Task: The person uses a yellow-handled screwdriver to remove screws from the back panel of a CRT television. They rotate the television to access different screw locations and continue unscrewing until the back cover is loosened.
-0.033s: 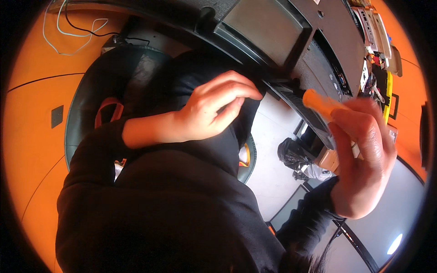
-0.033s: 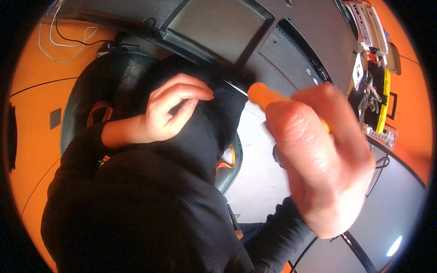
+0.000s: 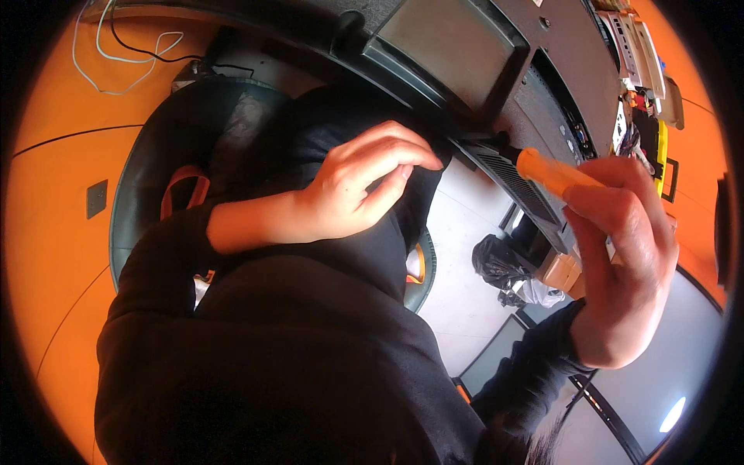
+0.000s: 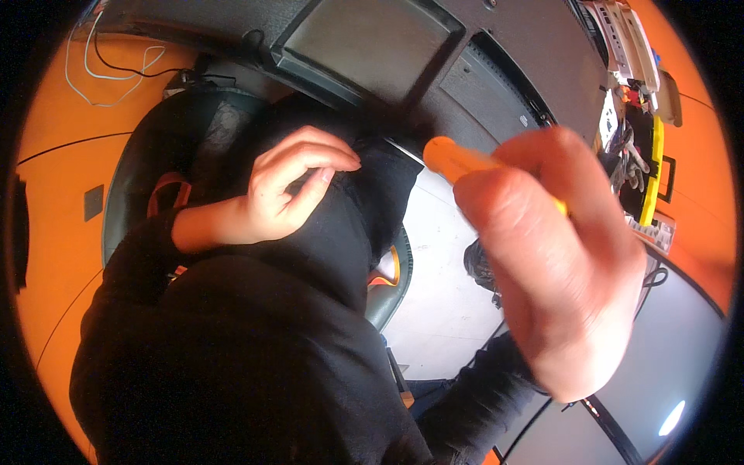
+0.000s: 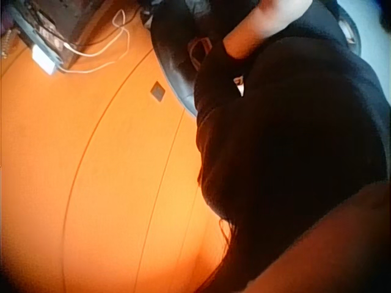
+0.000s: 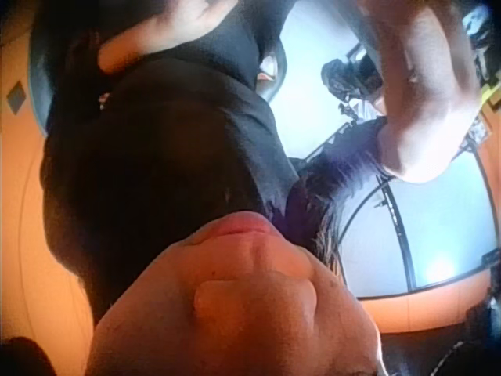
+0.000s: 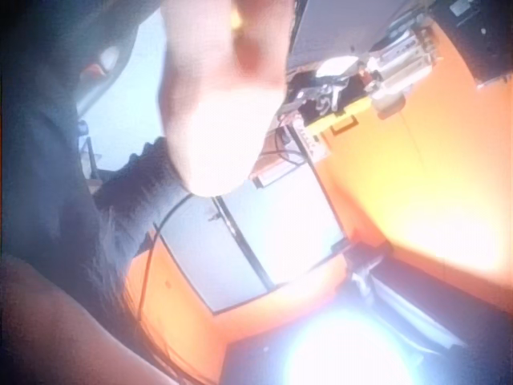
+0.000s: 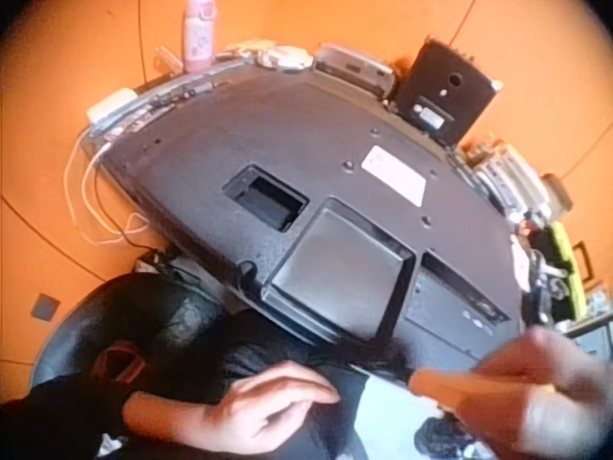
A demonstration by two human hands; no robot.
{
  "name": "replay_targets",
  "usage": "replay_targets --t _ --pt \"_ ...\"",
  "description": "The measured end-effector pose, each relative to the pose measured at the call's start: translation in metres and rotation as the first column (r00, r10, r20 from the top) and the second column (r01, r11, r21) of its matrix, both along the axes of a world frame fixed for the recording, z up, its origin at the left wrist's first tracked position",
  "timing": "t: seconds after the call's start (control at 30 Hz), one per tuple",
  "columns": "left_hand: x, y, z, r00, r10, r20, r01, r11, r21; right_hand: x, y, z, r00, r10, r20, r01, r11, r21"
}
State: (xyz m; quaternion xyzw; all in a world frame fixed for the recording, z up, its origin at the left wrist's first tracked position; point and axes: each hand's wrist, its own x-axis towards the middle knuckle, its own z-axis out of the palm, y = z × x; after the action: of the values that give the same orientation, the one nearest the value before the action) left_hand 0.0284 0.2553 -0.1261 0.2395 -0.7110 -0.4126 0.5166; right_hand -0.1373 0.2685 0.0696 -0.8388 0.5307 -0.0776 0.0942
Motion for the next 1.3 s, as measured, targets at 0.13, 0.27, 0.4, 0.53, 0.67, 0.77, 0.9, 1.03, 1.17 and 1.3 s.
replay_targets --t 0.13,0.27,0.4,0.53,0.67,0.77,0.9,1.03,1.17,1.3 --pt "-0.003 0.009 -0.004 0.993 -0.116 -0.03 0.119 0.978 0.168 -0.004 -0.007 0.001 0.982 -0.094 -0.161 0.091 0.996 -0.025" --pt "-0.002 0.012 -0.005 0.98 -0.196 -0.021 0.196 0.957 0.215 0.0 0.001 -0.001 0.967 -0.232 -0.11 0.229 0.973 -0.039" --pt "-0.004 0.003 0.005 0.997 -0.062 0.04 0.064 0.997 -0.045 -0.004 -0.003 0.001 0.997 -0.012 -0.082 0.012 1.0 0.004" --pt "-0.021 -0.024 0.024 0.992 0.107 -0.059 -0.123 0.873 -0.472 -0.009 0.002 -0.009 0.997 -0.078 -0.014 0.077 0.994 -0.083" --pt "-0.036 -0.034 0.046 0.995 -0.097 0.009 0.095 0.942 -0.321 -0.016 -0.001 -0.022 0.988 0.059 0.142 -0.036 0.987 -0.154" --pt "-0.04 -0.037 0.054 0.997 -0.07 -0.012 0.066 0.973 -0.221 -0.01 0.003 -0.042 0.842 -0.047 0.537 0.172 0.967 -0.186" --pt "-0.042 -0.036 0.056 0.998 0.065 -0.002 -0.064 0.981 -0.185 0.002 0.006 -0.073 0.795 -0.1 0.598 0.435 0.781 -0.449" --pt "-0.04 -0.038 0.055 0.997 0.063 -0.033 -0.07 0.941 -0.332 -0.001 0.0 -0.082 0.689 0.069 0.722 0.301 0.879 -0.371" --pt "-0.042 -0.035 0.058 0.994 0.104 -0.036 -0.11 0.933 -0.343 0.0 -0.002 -0.087 0.637 0.123 0.761 0.308 0.864 -0.397" --pt "-0.043 -0.033 0.058 0.999 0.025 -0.028 -0.031 0.969 -0.244 0.009 -0.001 -0.098 0.748 0.034 0.662 0.478 0.665 -0.574"
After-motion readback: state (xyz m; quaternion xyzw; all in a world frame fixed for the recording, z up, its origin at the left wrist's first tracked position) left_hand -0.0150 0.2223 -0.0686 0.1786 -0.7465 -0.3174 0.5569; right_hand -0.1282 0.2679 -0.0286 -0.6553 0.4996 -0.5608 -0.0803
